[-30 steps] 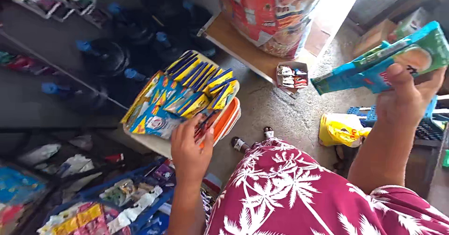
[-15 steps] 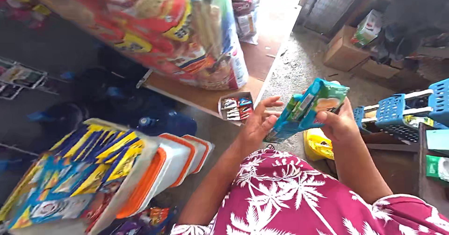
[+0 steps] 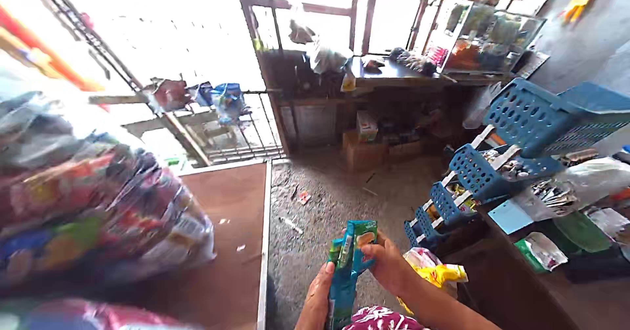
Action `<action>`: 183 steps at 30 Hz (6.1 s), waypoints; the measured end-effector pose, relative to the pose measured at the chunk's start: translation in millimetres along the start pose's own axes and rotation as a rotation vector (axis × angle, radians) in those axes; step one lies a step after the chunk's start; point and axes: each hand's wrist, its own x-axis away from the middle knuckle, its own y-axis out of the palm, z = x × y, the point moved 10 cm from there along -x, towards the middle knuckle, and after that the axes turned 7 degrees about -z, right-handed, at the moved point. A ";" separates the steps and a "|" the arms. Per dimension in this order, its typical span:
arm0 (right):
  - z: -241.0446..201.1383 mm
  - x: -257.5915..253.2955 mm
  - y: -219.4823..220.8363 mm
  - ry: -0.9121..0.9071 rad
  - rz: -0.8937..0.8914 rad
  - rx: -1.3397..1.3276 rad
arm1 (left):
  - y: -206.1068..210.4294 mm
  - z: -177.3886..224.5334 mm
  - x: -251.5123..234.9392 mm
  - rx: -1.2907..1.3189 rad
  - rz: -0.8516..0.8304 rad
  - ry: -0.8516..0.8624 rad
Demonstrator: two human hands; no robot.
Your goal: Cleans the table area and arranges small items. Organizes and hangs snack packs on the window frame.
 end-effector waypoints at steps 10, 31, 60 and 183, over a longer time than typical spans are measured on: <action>-102.8 -152.1 -89.1 -0.226 0.469 0.158 | 22.4 83.4 -232.2 -0.351 -0.151 -0.012; -380.4 -339.1 -321.0 -0.516 0.514 0.327 | 116.4 95.4 -622.4 0.221 -0.047 -0.190; -679.0 -533.4 -568.7 -0.889 0.314 0.591 | 248.7 223.9 -1097.9 -1.125 -0.280 0.438; -998.9 -879.7 -659.0 -0.905 0.618 1.063 | 528.0 380.6 -1370.6 0.100 -0.492 0.291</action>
